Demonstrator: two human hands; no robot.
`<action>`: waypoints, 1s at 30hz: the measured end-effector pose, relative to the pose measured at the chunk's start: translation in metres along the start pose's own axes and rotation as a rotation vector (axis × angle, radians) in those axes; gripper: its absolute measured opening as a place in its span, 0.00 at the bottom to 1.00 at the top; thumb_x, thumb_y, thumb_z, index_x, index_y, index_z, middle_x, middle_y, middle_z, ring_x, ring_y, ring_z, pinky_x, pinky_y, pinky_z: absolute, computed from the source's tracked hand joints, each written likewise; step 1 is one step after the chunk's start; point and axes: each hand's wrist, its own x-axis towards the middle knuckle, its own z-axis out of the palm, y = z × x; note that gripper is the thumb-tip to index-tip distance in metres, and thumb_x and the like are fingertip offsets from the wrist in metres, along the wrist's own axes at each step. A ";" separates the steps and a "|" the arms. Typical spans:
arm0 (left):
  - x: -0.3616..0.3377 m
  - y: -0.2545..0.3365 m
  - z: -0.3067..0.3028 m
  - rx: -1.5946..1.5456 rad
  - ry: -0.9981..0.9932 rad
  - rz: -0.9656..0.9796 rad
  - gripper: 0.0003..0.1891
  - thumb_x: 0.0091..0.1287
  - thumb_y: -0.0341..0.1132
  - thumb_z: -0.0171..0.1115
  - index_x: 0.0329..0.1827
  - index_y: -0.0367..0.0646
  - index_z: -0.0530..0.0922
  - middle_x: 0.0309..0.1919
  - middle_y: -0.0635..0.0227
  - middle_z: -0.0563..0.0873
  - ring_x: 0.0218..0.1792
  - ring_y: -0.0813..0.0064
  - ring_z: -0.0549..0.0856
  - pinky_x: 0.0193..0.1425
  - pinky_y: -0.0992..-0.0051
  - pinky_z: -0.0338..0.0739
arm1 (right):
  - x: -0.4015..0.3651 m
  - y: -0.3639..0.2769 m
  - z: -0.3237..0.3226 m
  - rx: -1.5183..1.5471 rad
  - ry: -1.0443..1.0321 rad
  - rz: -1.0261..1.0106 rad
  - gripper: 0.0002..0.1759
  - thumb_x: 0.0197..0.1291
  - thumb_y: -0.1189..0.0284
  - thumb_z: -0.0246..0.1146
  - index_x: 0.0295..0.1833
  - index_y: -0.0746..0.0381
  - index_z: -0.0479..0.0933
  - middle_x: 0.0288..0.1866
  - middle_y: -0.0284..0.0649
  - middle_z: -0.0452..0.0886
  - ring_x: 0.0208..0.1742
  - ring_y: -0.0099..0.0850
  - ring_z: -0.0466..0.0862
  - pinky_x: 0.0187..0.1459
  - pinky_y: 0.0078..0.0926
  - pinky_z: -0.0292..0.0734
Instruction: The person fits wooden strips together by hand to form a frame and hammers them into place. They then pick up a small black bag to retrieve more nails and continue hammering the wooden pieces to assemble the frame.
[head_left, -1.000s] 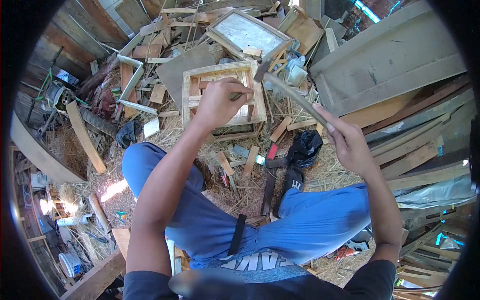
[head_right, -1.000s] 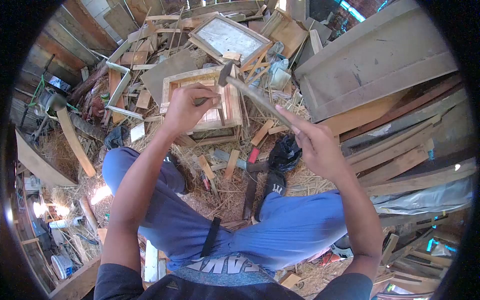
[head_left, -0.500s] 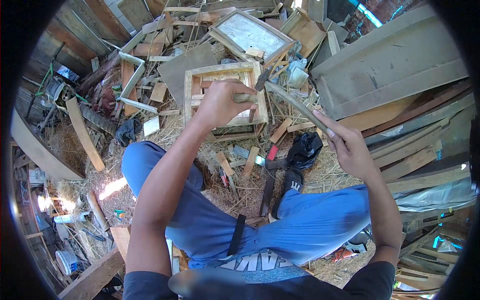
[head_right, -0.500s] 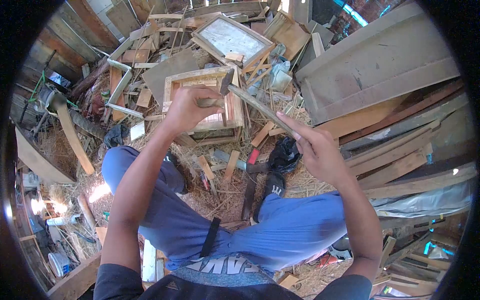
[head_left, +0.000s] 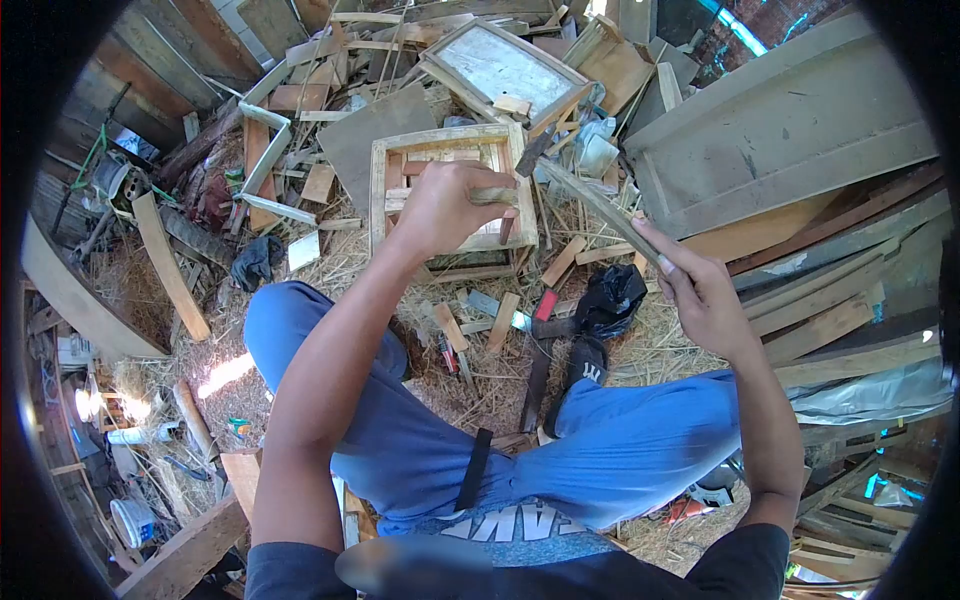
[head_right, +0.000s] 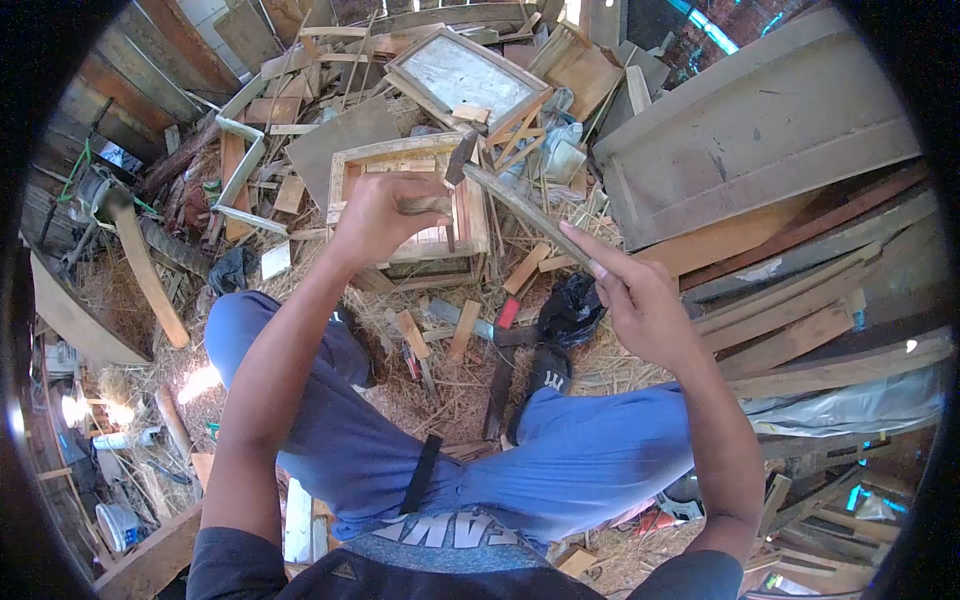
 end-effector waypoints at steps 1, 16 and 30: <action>0.000 0.000 0.000 0.000 -0.001 0.000 0.19 0.56 0.37 0.80 0.51 0.47 0.91 0.43 0.54 0.92 0.43 0.55 0.91 0.51 0.62 0.84 | 0.000 0.001 0.000 -0.011 0.002 -0.009 0.30 0.75 0.81 0.51 0.79 0.48 0.71 0.23 0.42 0.67 0.24 0.26 0.66 0.31 0.26 0.70; 0.000 0.001 -0.001 0.013 -0.024 -0.051 0.19 0.56 0.36 0.82 0.49 0.40 0.91 0.48 0.55 0.92 0.47 0.59 0.92 0.53 0.66 0.85 | -0.001 -0.007 0.001 -0.060 0.041 -0.097 0.29 0.77 0.83 0.49 0.79 0.52 0.71 0.26 0.38 0.68 0.27 0.24 0.65 0.32 0.24 0.67; 0.002 0.002 -0.001 0.056 -0.016 -0.034 0.18 0.56 0.38 0.82 0.48 0.40 0.91 0.47 0.54 0.92 0.45 0.58 0.92 0.51 0.67 0.85 | 0.001 0.000 -0.001 -0.077 0.034 -0.140 0.35 0.71 0.86 0.52 0.80 0.49 0.69 0.27 0.41 0.67 0.26 0.29 0.68 0.33 0.25 0.70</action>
